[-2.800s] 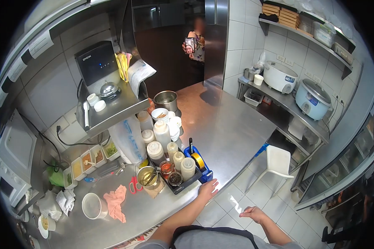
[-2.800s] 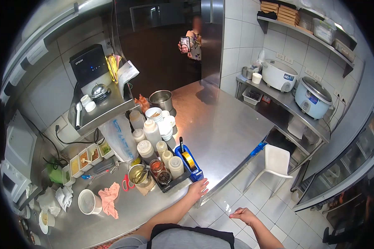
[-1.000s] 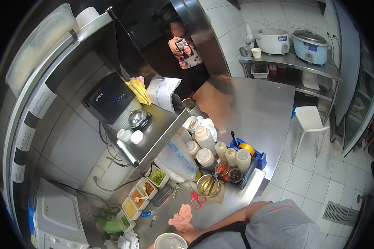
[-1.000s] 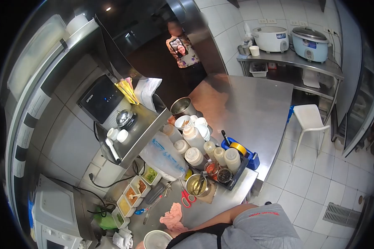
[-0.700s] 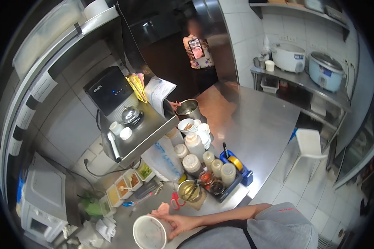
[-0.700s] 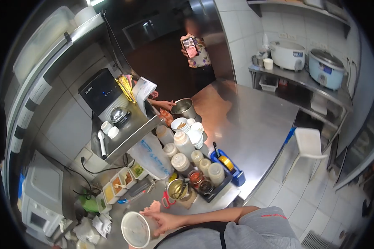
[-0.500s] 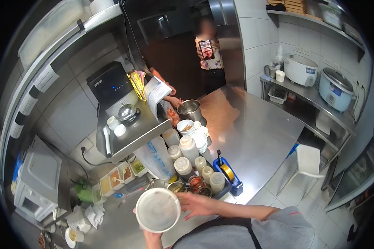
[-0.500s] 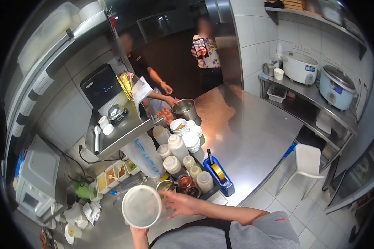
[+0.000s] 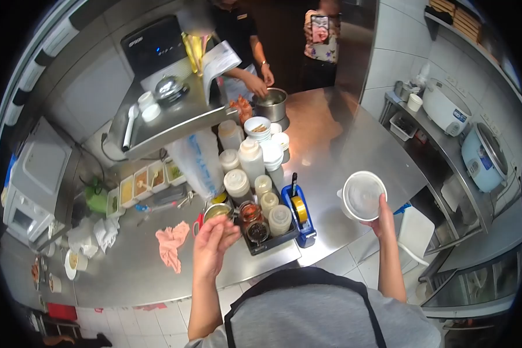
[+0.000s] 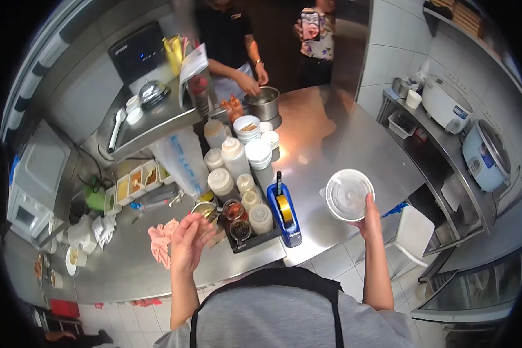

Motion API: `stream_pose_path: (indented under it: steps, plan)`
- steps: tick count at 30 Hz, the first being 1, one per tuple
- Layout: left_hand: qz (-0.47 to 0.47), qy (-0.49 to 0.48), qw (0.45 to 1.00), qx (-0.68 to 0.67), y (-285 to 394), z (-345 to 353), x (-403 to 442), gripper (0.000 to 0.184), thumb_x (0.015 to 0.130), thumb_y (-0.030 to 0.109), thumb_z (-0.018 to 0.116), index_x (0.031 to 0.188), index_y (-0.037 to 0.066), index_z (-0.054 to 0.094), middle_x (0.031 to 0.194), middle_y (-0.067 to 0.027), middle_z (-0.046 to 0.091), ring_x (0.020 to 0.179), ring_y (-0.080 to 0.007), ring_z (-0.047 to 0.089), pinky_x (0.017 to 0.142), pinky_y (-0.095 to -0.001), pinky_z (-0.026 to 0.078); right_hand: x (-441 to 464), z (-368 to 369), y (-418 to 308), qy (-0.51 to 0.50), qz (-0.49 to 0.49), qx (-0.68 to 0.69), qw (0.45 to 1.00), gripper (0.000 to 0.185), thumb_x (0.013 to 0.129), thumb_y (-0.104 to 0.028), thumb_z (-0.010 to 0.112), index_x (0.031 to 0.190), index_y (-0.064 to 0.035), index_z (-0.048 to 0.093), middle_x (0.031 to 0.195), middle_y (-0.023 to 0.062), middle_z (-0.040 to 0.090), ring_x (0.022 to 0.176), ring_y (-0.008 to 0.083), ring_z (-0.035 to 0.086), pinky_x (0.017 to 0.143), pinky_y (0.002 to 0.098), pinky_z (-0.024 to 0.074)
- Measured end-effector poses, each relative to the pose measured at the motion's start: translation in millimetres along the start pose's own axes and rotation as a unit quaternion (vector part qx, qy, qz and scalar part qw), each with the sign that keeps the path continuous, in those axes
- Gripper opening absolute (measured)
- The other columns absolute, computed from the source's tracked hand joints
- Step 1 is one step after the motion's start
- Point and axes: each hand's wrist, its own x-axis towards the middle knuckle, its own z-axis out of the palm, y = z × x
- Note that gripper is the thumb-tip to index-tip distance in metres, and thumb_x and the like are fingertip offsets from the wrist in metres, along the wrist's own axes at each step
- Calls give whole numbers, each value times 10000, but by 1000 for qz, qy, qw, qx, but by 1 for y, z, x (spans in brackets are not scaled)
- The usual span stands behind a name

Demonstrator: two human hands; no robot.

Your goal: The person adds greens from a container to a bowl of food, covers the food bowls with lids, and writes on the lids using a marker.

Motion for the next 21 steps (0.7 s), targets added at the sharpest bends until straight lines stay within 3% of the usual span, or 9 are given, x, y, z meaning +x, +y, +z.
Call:
stream_pose_path:
  steps: [3, 6, 7, 9, 10, 12, 15, 19, 21]
  plan:
    - [-36, -44, 998, -8, -6, -17, 1, 210, 936, 142, 510, 1098, 14, 548, 983, -93, 609, 910, -199, 624, 818, -345, 521, 46, -47, 45, 88, 45, -74, 992, 660, 918, -511, 418, 1317, 11, 358, 1219, 180, 521, 1019, 330, 590, 546, 372, 586]
    - [-128, -116, 984, 33, -13, -3, 3, 172, 934, 148, 508, 1048, 30, 559, 916, -67, 596, 862, -183, 613, 839, -356, 516, 60, -50, 74, 192, 18, -134, 972, 676, 913, -481, 445, 1369, -4, 300, 1329, 217, 417, 1158, 372, 483, 754, 463, 550]
    - [-160, -176, 971, 42, -25, -1, 7, 199, 937, 155, 503, 1074, 22, 557, 944, -76, 601, 890, -190, 612, 854, -350, 503, 61, -50, 86, 280, -77, -277, 916, 694, 905, -472, 465, 1380, -3, 274, 1350, 228, 386, 1194, 376, 440, 833, 493, 480]
    - [-248, -262, 925, 119, -39, 20, 7, 254, 945, 177, 498, 1134, 13, 542, 985, -85, 602, 947, -189, 600, 882, -319, 480, 68, -42, 104, 417, -252, -526, 697, 739, 888, -453, 504, 1401, -1, 222, 1391, 250, 323, 1265, 384, 355, 991, 552, 340]
    - [-289, -314, 894, 136, -49, 28, 10, 289, 951, 196, 493, 1169, 8, 525, 1014, -84, 597, 983, -181, 585, 899, -303, 465, 37, -8, 82, 364, -299, -475, 743, 756, 862, -380, 556, 1419, -8, 206, 1431, 241, 269, 1326, 404, 227, 1073, 538, 131]
    - [-323, -381, 848, 175, -87, 28, 21, 335, 959, 221, 484, 1216, 5, 500, 1056, -80, 587, 1033, -166, 561, 923, -280, 443, 7, 30, 79, 179, -425, -458, 760, 715, 856, -338, 561, 1405, -8, 244, 1447, 226, 248, 1325, 409, 226, 1066, 520, 177]
    - [-317, -425, 820, 216, -125, 15, 34, 358, 967, 233, 471, 1247, 11, 477, 1094, -74, 573, 1063, -148, 540, 935, -270, 430, -34, 84, 122, 8, -353, -511, 784, 712, 834, -308, 589, 1380, 20, 272, 1398, 275, 303, 1287, 435, 288, 1055, 499, 211]
    - [-336, -439, 810, 197, -106, 27, 43, 359, 973, 224, 455, 1273, 25, 459, 1123, -76, 562, 1067, -141, 535, 934, -272, 426, -41, 104, 160, -90, -282, -389, 872, 712, 860, -304, 581, 1364, 65, 239, 1329, 309, 362, 1213, 444, 387, 994, 464, 334]
    - [-337, -437, 808, 207, -99, 25, 46, 360, 975, 222, 452, 1276, 25, 456, 1128, -77, 560, 1072, -142, 532, 937, -273, 423, -39, 103, 154, -88, -264, -401, 873, 695, 877, -299, 562, 1360, 74, 230, 1295, 310, 391, 1180, 440, 422, 980, 435, 361]
